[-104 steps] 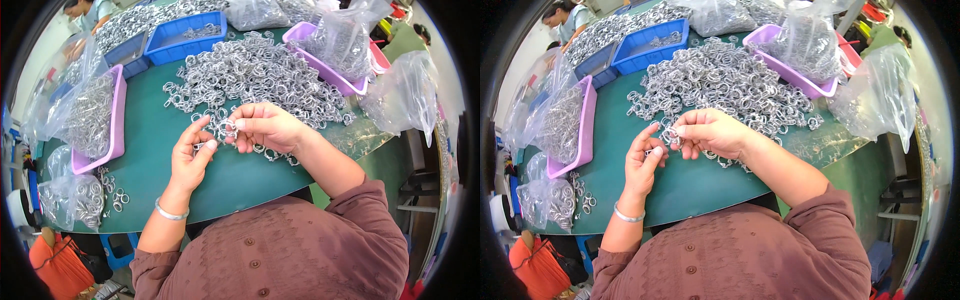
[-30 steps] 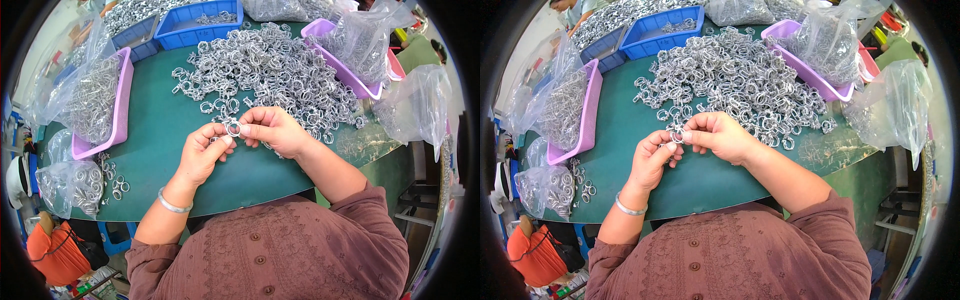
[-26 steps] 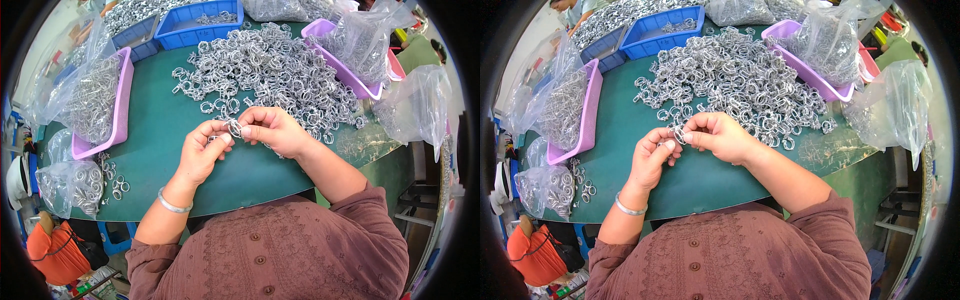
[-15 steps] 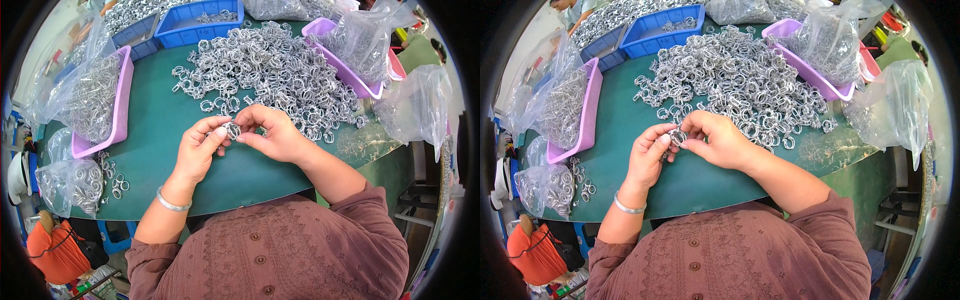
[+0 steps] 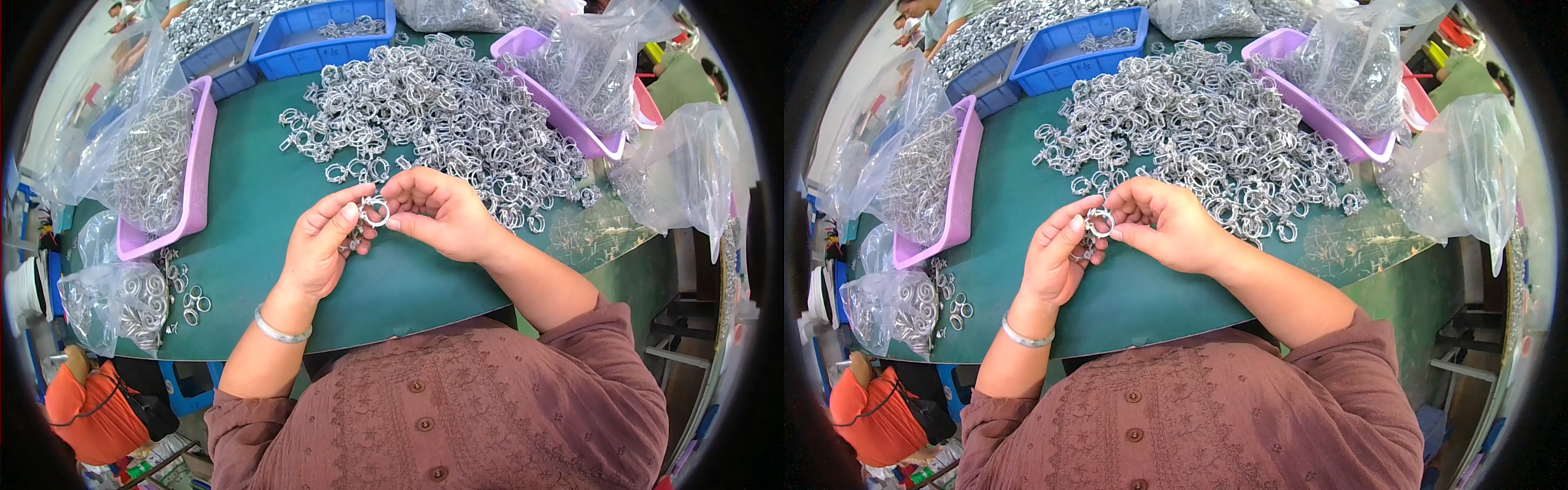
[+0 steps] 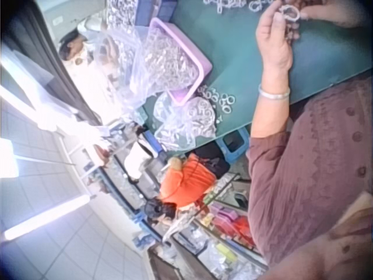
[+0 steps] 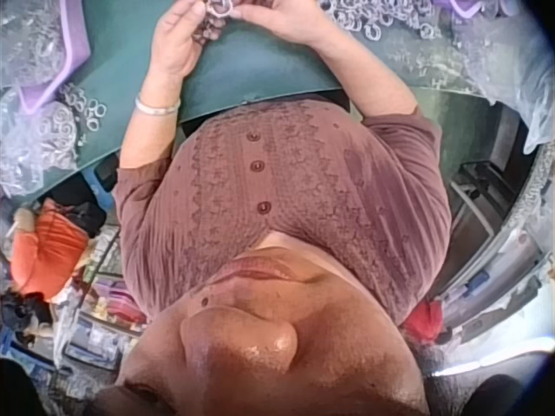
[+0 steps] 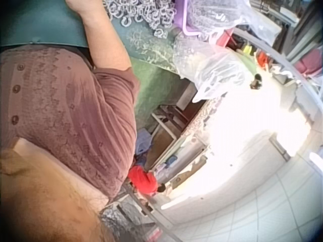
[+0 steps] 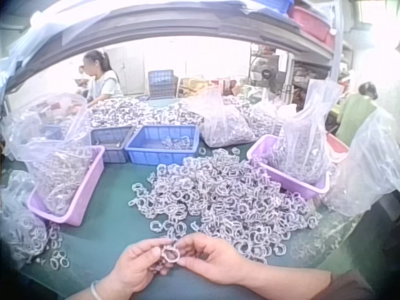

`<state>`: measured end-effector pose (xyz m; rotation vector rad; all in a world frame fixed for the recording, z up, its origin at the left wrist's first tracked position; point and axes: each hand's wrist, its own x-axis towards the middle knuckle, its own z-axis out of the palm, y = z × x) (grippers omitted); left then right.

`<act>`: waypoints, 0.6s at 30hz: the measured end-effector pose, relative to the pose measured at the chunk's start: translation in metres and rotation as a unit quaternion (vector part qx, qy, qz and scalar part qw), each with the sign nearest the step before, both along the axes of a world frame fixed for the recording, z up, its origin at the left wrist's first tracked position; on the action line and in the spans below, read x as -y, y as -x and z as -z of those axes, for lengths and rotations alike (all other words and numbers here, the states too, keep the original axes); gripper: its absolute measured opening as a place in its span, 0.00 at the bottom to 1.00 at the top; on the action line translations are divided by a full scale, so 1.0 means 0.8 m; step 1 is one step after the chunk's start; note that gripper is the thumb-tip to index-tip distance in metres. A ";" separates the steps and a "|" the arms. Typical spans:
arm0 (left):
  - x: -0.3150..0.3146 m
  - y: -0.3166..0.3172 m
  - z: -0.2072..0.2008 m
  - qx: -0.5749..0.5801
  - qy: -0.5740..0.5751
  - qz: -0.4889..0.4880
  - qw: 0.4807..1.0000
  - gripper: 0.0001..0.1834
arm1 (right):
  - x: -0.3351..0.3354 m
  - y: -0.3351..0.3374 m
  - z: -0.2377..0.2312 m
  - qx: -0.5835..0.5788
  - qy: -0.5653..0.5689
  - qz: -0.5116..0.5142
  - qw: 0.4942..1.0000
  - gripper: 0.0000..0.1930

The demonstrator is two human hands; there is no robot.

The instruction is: The person assembles metal clips by hand, connecting individual metal components together from a pile on the workbench and placing completed pieces into bags.

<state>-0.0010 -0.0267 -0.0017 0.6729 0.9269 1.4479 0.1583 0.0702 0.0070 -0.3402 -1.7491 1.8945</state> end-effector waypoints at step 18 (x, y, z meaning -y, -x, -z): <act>-0.001 0.003 0.005 -0.007 0.004 -0.010 1.000 0.11 | -0.001 0.001 -0.002 0.003 -0.031 0.033 0.999 0.11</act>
